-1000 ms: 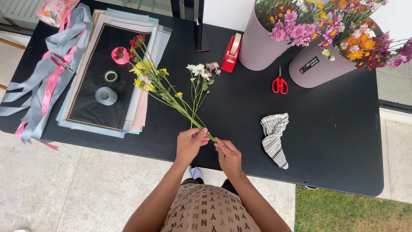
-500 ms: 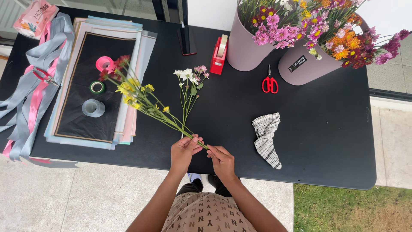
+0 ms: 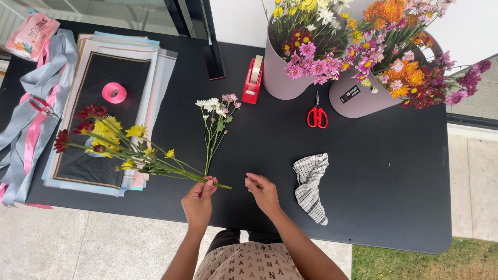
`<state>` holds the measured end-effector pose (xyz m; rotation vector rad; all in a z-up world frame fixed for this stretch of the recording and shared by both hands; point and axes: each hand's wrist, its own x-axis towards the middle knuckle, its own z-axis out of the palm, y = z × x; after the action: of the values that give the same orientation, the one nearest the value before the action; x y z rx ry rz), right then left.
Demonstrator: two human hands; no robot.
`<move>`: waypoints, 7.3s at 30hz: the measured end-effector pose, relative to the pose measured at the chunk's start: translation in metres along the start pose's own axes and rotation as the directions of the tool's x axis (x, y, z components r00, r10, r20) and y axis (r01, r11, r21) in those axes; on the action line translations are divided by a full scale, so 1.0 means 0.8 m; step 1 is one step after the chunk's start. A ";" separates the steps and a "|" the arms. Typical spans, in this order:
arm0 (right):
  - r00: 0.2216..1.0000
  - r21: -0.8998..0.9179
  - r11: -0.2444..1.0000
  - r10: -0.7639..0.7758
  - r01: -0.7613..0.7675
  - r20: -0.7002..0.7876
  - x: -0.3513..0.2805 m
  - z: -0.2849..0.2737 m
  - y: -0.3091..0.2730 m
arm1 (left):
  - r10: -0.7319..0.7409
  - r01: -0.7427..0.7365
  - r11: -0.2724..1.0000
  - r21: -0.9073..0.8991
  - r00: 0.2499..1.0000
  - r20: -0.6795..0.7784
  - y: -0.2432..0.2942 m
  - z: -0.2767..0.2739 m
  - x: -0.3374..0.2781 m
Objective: The person selects several flower stems from buckets, groups them together into a bunch, and wraps clear tape from a dispenser around the stems to secure them.
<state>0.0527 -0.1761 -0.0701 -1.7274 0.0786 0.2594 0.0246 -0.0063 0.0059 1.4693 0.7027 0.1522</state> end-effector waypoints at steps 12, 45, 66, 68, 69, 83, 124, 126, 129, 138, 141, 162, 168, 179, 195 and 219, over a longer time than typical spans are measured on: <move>0.811 0.418 0.759 0.579 -0.500 -0.081 0.224 -0.045 -0.028 | -0.038 0.076 0.980 0.185 0.978 -0.205 -0.008 -0.002 -0.005; 0.689 -0.018 0.742 0.612 -0.670 -0.387 0.420 -0.003 -0.041 | -0.193 0.189 0.978 0.093 0.981 0.032 0.021 -0.023 0.197; 0.601 0.249 0.723 0.680 -0.644 -0.421 0.382 0.017 -0.106 | -0.173 0.167 0.982 0.084 0.982 0.075 0.006 -0.015 0.205; 0.586 0.192 0.714 0.673 -0.673 -0.451 0.382 0.015 -0.105 | -0.174 0.169 0.983 0.068 0.982 0.075 0.003 -0.017 0.205; 0.586 0.189 0.714 0.673 -0.675 -0.451 0.381 0.015 -0.104 | -0.176 0.172 0.983 0.067 0.982 0.074 0.003 -0.018 0.204; 0.809 0.397 0.884 0.414 -0.248 -0.416 0.350 0.031 -0.028 | -0.163 0.152 0.982 0.112 0.982 0.090 0.001 -0.020 0.205; 0.652 0.598 0.580 0.748 -0.554 -0.122 0.359 0.043 0.031 | -0.125 0.109 0.982 0.156 0.987 0.098 0.005 0.002 0.206; 0.631 0.534 0.591 0.765 -0.605 -0.130 0.353 0.041 0.013 | -0.119 0.103 0.983 0.150 0.988 0.100 0.007 0.005 0.205; 0.694 0.438 0.678 0.704 -0.590 -0.154 0.323 0.036 -0.003 | -0.104 0.094 0.991 0.100 0.989 0.104 0.015 0.006 0.201; 0.935 -0.151 0.928 0.318 -0.341 -0.158 0.201 -0.020 -0.116 | -0.059 0.028 0.988 0.154 0.978 0.198 0.079 0.005 0.186; 0.993 -0.337 0.935 0.087 -0.109 -0.079 0.165 -0.019 -0.159 | -0.084 0.040 0.986 0.163 0.958 0.274 0.098 0.004 0.183; 0.916 -0.770 0.502 -0.281 0.393 0.285 0.048 0.042 -0.263 | -0.093 -0.041 0.974 0.222 0.821 0.563 0.139 -0.015 0.130; 0.921 -0.407 0.826 -0.350 0.389 0.171 0.030 0.032 -0.224 | -0.063 -0.062 0.977 0.205 0.833 0.549 0.146 -0.008 0.102; 0.949 0.222 0.925 -0.285 0.309 -0.133 0.002 0.019 -0.151 | -0.039 -0.002 0.997 0.082 0.866 0.499 0.145 0.026 0.046; 0.873 0.205 0.848 -0.477 0.488 -0.105 -0.001 -0.013 -0.174 | 0.074 -0.005 0.992 -0.129 0.838 0.541 0.136 0.048 0.034; 0.867 0.142 0.861 -0.461 0.489 -0.189 -0.009 0.002 -0.174 | 0.163 -0.034 0.973 -0.226 0.799 0.579 0.125 0.044 0.037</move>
<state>0.0734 -0.1511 0.0653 -1.5212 -0.2115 -0.2408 0.0985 -0.0082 0.0880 1.2525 0.0870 -0.1561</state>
